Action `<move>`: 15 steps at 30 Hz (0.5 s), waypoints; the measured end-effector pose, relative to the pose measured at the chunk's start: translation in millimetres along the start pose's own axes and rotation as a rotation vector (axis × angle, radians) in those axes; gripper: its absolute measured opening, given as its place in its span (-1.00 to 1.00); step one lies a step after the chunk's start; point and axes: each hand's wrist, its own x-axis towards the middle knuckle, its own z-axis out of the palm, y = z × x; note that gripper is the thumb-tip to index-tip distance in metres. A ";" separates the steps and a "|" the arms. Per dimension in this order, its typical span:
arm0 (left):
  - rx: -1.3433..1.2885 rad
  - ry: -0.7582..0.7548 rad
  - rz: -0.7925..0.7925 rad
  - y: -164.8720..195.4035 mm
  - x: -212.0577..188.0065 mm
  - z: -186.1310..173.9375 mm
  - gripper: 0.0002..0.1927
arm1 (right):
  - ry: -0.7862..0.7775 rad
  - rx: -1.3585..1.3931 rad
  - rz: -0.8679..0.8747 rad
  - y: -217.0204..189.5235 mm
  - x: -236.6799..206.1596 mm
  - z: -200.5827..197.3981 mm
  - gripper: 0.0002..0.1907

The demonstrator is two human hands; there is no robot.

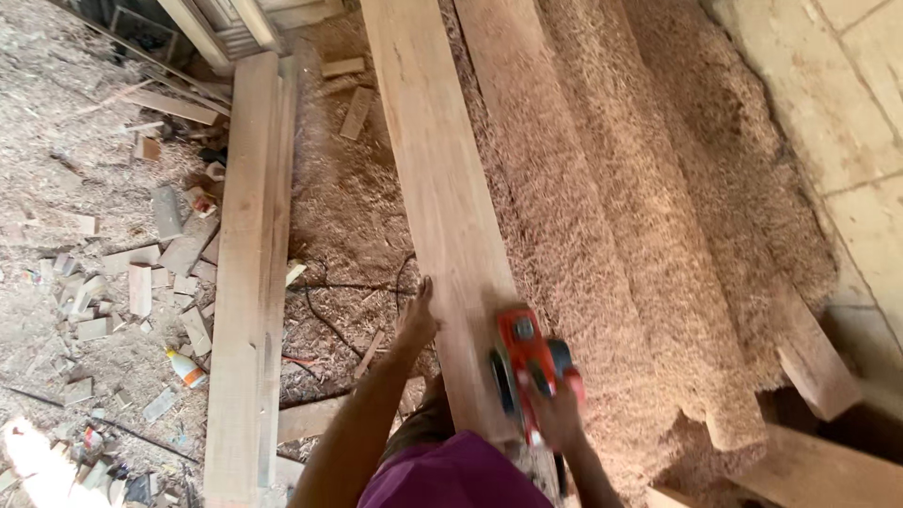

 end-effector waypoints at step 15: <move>-0.116 0.077 0.043 -11.7 18.2 37.2 0.34 | 0.139 0.105 -0.230 -83.7 84.9 14.3 -0.49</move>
